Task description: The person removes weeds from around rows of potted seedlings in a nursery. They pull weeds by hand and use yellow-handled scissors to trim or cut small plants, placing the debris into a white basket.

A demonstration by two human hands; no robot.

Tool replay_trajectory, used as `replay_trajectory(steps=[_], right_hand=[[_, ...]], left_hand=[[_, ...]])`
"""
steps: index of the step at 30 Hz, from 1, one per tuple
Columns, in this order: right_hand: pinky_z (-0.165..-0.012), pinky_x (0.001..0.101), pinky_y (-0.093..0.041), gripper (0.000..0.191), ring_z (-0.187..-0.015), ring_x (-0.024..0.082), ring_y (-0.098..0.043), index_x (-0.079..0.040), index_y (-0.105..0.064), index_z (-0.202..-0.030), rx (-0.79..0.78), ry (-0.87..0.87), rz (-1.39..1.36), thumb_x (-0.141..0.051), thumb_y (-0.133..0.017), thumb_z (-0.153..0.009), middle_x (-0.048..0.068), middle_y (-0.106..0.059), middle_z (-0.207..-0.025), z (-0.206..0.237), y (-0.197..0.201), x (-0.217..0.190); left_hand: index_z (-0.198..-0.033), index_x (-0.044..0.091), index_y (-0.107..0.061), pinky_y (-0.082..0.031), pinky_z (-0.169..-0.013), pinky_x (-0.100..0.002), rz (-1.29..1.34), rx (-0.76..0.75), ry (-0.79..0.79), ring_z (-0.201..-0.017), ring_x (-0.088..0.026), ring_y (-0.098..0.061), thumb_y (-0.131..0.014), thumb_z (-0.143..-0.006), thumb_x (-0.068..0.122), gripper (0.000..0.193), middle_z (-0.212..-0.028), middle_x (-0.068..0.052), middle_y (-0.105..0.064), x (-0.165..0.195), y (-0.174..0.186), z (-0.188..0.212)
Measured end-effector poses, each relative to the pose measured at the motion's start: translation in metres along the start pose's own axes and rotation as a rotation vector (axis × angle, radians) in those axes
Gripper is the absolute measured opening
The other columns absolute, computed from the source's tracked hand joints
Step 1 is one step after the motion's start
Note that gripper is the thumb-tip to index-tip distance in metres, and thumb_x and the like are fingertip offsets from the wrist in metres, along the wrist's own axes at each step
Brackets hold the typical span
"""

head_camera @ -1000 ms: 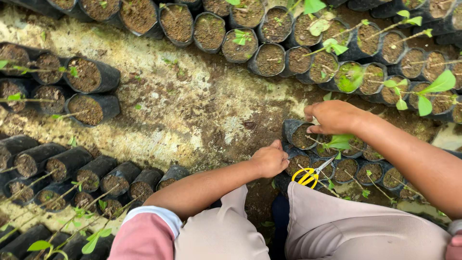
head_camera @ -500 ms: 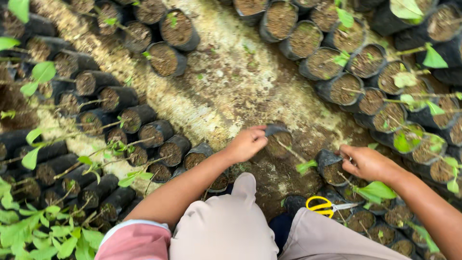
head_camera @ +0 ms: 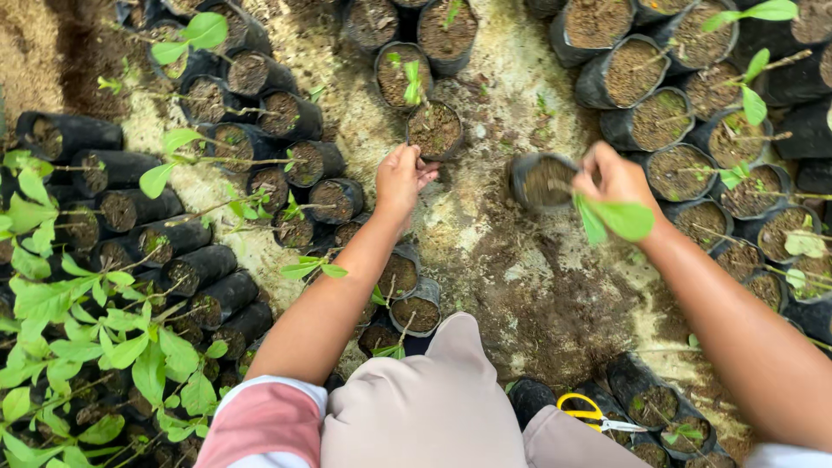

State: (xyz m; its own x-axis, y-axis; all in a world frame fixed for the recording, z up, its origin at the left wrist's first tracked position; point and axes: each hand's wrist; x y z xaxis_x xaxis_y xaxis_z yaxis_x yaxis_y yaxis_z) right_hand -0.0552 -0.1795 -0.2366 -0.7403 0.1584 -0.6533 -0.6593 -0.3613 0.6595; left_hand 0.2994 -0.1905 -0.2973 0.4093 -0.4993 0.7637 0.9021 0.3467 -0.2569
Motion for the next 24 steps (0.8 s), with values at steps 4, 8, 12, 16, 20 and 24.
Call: replay_trajectory(steps=[4, 8, 12, 16, 20, 24], right_hand=[[-0.060, 0.0321, -0.045, 0.018, -0.066, 0.011, -0.051, -0.004, -0.052, -0.101, 0.167, 0.280, -0.146, -0.015, -0.066, -0.106, 0.007, -0.054, -0.073, -0.071, -0.021, -0.033], [-0.057, 0.0308, -0.046, 0.024, -0.067, 0.011, -0.052, -0.004, -0.052, -0.098, 0.231, 0.272, -0.136, -0.016, -0.071, -0.106, 0.008, -0.058, -0.073, -0.117, -0.041, -0.068], [-0.053, 0.0300, -0.051, 0.023, -0.072, 0.014, -0.069, -0.006, -0.049, -0.096, 0.115, 0.133, -0.283, -0.015, -0.069, -0.103, 0.008, -0.067, -0.081, -0.132, -0.041, -0.087], [-0.055, 0.0334, -0.056, 0.016, -0.071, 0.019, -0.073, -0.007, -0.048, -0.098, -0.027, -0.022, -0.498, -0.011, -0.061, -0.107, 0.010, -0.069, -0.084, -0.134, -0.034, -0.094], [-0.060, 0.0338, -0.064, 0.014, -0.076, 0.020, -0.077, -0.007, -0.047, -0.098, -0.038, 0.016, -0.724, -0.009, -0.057, -0.107, 0.009, -0.068, -0.091, -0.133, -0.040, -0.090], [-0.063, 0.0331, -0.063, 0.012, -0.077, 0.017, -0.072, -0.007, -0.051, -0.101, 0.018, 0.028, -0.710, -0.009, -0.060, -0.107, 0.009, -0.067, -0.094, -0.129, -0.048, -0.087]], left_hand=[[-0.123, 0.005, -0.054, -0.061, -0.077, -0.033, 0.048, 0.040, -0.008, -0.080, -0.016, -0.068, -0.056, -0.101, 0.023, 0.028, -0.081, -0.003, -0.060, 0.004, -0.007, 0.002], [-0.128, 0.019, -0.058, -0.059, -0.076, -0.031, 0.044, 0.080, -0.064, -0.076, -0.011, -0.061, -0.057, -0.100, 0.021, 0.028, -0.081, -0.001, -0.058, 0.005, -0.013, 0.001], [-0.110, 0.002, -0.059, -0.058, -0.074, -0.031, 0.006, -0.017, -0.197, -0.079, -0.010, -0.059, -0.057, -0.106, 0.019, 0.017, -0.089, 0.000, -0.054, 0.000, -0.012, -0.002], [-0.088, 0.003, -0.055, -0.059, -0.075, -0.032, 0.031, -0.043, -0.248, -0.081, -0.010, -0.062, -0.058, -0.108, 0.019, 0.025, -0.124, -0.006, -0.057, -0.002, -0.011, -0.001], [-0.091, 0.005, -0.064, -0.059, -0.074, -0.032, 0.084, 0.004, -0.202, -0.080, -0.010, -0.062, -0.056, -0.100, 0.020, 0.019, -0.163, -0.010, -0.031, 0.005, -0.017, 0.003], [-0.081, 0.001, -0.060, -0.060, -0.076, -0.033, -0.012, -0.004, -0.224, -0.083, -0.012, -0.065, -0.058, -0.103, 0.023, 0.031, -0.170, -0.018, -0.023, 0.013, -0.021, 0.008]])
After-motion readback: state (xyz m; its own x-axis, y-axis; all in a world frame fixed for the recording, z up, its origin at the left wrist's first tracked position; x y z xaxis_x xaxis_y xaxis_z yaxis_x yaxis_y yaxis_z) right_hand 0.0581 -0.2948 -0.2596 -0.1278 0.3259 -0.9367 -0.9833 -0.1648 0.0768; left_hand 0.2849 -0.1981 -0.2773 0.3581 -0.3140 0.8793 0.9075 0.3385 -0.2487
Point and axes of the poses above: each hand's wrist, its own z-axis away from the middle knuckle, its own y-axis out of the back of the hand, x = y × z
